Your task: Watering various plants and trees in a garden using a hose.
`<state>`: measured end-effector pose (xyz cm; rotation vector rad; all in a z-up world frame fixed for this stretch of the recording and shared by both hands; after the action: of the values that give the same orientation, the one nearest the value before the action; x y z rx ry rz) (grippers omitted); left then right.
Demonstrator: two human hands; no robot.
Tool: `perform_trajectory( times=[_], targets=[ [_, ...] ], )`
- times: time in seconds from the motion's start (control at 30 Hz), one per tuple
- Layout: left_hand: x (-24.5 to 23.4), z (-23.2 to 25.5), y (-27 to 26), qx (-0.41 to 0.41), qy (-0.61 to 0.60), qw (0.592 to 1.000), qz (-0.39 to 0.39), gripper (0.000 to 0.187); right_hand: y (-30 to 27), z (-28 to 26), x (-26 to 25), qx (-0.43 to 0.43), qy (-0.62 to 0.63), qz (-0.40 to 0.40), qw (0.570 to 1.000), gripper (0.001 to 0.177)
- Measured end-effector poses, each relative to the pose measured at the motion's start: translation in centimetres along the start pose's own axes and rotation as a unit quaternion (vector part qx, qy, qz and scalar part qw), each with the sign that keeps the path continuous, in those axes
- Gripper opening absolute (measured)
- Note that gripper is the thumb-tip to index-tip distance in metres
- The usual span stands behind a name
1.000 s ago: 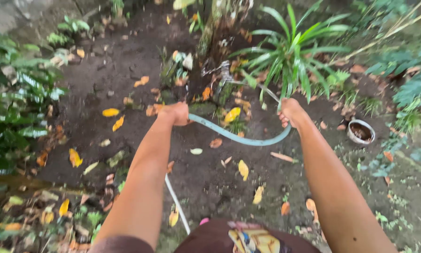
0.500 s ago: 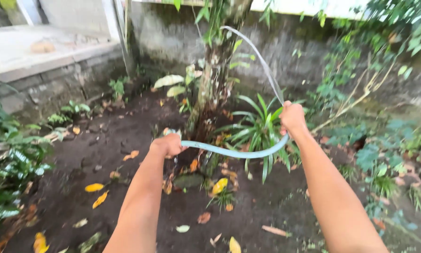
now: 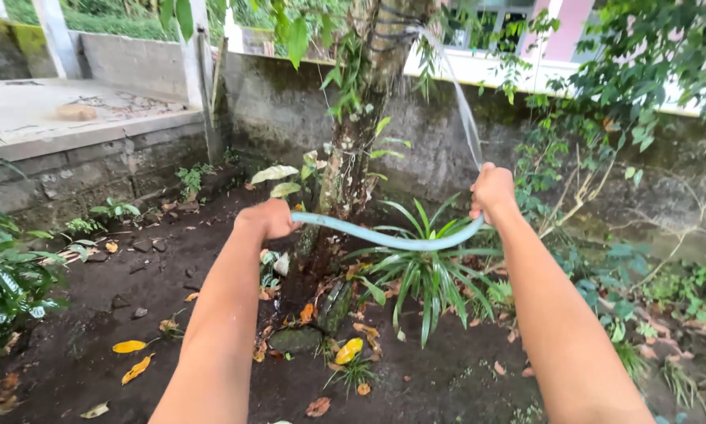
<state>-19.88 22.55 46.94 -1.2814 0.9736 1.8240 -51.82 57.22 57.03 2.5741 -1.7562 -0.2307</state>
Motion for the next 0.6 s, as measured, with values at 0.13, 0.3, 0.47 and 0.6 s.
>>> perform_trajectory(
  times=[0.13,0.3,0.47,0.6],
  targets=[
    [-5.1,2.5,-2.1,-0.011,0.030,0.999,0.028,0.049,1.1,-3.2,-0.9,-0.005,0.014,-0.017,1.000,0.047],
    [-7.1,2.1,-0.5,0.013,0.043,0.996,0.074,0.048,1.7,-5.1,-0.9,-0.018,0.038,-0.038,0.998,0.044],
    [-7.2,2.0,2.1,0.061,0.049,0.991,0.106,0.048,2.4,-6.6,-1.3,-0.038,0.042,-0.031,0.998,0.040],
    [-6.0,1.6,2.6,0.037,0.062,0.995,0.063,0.047,3.3,-5.4,-1.1,-0.013,0.037,-0.027,0.999,0.043]
  ],
)
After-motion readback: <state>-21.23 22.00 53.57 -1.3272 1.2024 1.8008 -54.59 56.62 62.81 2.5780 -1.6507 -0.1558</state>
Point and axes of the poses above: each hand's wrist, its own y-axis towards the middle knuckle, its own x-axis out of the palm, z = x × y, the point moved 10 cm from there along y, towards the middle knuckle, and after that the axes turned 7 degrees about x, right-handed, at the moved point
